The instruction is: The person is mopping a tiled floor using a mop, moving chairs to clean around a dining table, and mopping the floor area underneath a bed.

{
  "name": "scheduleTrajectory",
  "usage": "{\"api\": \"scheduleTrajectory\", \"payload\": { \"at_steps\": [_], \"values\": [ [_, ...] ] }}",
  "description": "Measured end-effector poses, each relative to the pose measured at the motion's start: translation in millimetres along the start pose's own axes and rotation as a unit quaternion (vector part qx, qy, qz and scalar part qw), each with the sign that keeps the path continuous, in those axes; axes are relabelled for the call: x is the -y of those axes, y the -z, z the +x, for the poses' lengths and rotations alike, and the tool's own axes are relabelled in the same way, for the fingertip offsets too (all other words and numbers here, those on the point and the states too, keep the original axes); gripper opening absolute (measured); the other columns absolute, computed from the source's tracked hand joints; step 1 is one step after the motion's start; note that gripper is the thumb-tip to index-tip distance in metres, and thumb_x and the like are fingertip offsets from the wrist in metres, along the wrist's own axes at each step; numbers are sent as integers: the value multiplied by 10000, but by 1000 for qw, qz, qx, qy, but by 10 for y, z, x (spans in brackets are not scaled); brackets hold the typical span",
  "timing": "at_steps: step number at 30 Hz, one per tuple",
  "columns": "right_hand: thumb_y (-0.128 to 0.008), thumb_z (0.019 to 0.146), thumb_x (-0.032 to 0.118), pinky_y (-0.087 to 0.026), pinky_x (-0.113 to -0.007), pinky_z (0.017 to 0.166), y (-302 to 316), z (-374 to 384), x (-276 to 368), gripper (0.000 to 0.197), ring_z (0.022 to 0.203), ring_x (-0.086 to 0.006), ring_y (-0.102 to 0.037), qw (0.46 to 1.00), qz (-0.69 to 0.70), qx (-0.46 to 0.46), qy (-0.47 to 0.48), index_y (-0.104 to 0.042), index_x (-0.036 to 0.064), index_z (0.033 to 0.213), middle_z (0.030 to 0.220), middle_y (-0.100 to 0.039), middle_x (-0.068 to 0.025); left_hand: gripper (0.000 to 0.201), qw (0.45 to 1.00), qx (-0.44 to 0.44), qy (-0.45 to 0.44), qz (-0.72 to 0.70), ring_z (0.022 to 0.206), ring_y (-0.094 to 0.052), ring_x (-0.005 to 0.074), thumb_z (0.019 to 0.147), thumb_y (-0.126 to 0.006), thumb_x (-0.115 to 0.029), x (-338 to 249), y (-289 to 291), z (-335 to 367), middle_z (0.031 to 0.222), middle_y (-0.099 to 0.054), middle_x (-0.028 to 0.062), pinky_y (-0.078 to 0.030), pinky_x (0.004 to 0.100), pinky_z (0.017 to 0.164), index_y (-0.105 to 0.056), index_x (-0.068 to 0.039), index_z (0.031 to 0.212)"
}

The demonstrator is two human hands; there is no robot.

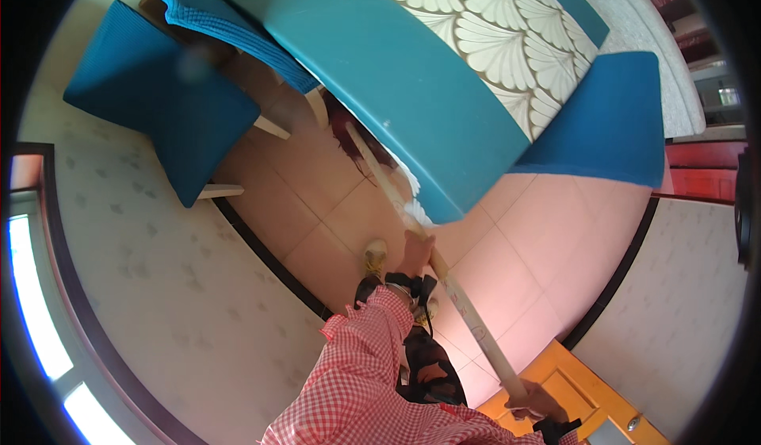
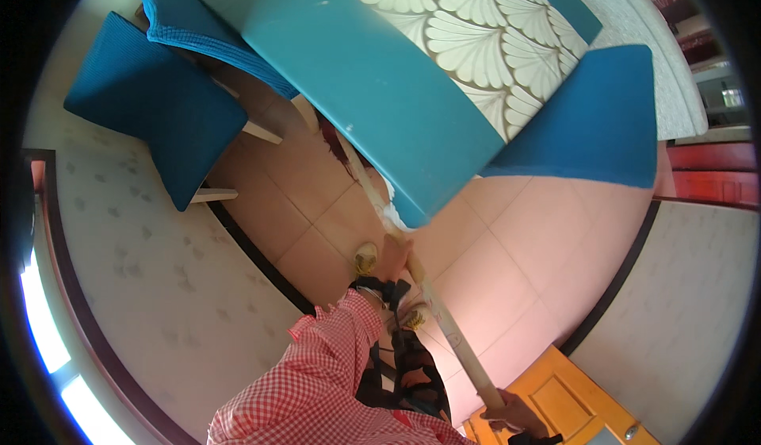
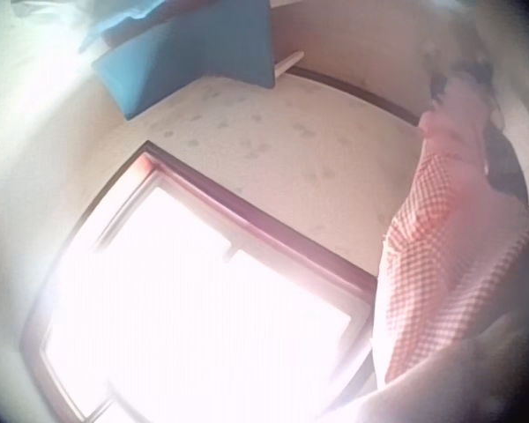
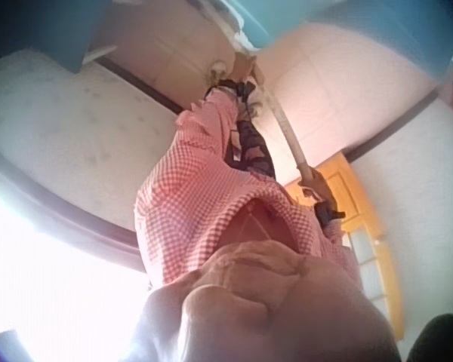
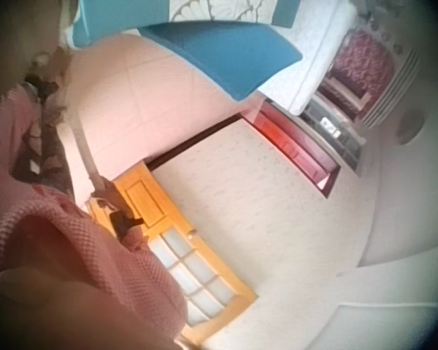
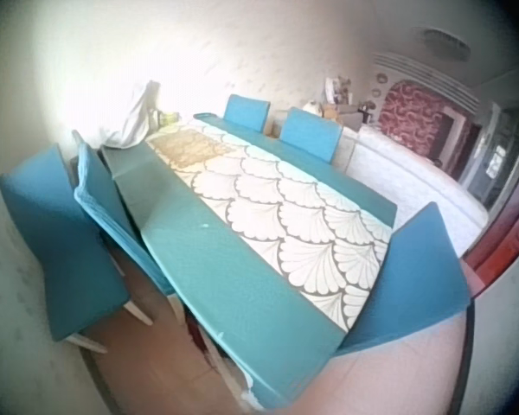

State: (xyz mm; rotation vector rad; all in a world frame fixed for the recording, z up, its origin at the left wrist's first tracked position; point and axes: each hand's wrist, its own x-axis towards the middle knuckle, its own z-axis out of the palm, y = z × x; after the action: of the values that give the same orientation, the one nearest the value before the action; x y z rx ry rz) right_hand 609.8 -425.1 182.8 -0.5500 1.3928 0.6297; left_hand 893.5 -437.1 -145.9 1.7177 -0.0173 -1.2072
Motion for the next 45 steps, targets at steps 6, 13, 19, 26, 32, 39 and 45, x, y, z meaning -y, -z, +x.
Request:
{"api": "scheduleTrajectory", "payload": {
  "at_steps": [6, 13, 19, 26, 32, 39, 45],
  "values": [
    [-675, 711, 26, -368, -241, 403, -491, 155, 1167, 370, 445, -104, -452, 986, -144, -73, 39, -470, -9, 1017, 612, -454, -24, 369, 959, 92, 87, -254, 749, -564, 205, 843, -532, -146, -745, 614, 590, 875, -515, 97, -515, 363, 587, -333, -66, 1143],
    [-652, 711, 23, -365, -232, 396, -776, 870, 1754, 385, 448, -97, -465, 989, -96, -36, 109, -465, -8, 1046, 613, -474, -33, 387, 980, 47, 78, -175, 716, -596, 212, 891, -408, -343, -1000, 1016, 1155, 920, -561, 98, -529, 342, 550, -401, -62, 1158],
    [-602, 741, 38, -312, -237, 365, -1244, 1127, 2448, 356, 418, -91, -408, 987, -79, -25, 140, -460, -20, 1062, 600, -446, -21, 448, 979, 30, 71, -187, 693, -585, 213, 892, -406, -354, -1209, 1183, 1356, 924, -559, 112, -519, 351, 548, -400, -16, 1186],
    [-588, 747, -19, -339, -238, 388, -832, 872, 1513, 447, 462, -108, -452, 992, 90, 49, 79, -424, -34, 1162, 645, -491, -53, 471, 982, -74, 62, -164, 625, -579, 219, 848, -497, -349, -1254, 957, 1255, 837, -558, 152, -503, 368, 480, -439, 49, 1093],
    [-600, 741, -20, -362, -236, 428, -595, 231, 736, 493, 485, -125, -467, 990, 121, 67, -20, -392, -45, 1186, 673, -496, -65, 510, 976, 25, 113, -186, 467, -569, 268, 787, -587, -253, -707, 597, 966, 740, -537, 183, -468, 362, 370, -360, 100, 1076],
    [-570, 824, 144, -365, -276, 909, -369, -447, -93, 465, 1042, -158, -509, 996, -22, 56, -72, -409, 4, 1237, 1080, -580, -89, 428, 984, -24, 80, -155, 424, -551, 291, 767, -596, -195, 201, 112, -251, 726, -511, 173, -472, 374, 375, -349, 97, 960],
    [-660, 720, 71, -468, -238, 741, 74, -1026, -728, 547, 843, -141, -602, 991, 12, -4, -132, -427, 0, 1210, 997, -600, -108, 393, 978, -2, 164, -130, 456, -568, 315, 790, -563, -200, 844, -335, -1207, 787, -522, 236, -495, 397, 400, -353, 83, 965]
  ]
}}
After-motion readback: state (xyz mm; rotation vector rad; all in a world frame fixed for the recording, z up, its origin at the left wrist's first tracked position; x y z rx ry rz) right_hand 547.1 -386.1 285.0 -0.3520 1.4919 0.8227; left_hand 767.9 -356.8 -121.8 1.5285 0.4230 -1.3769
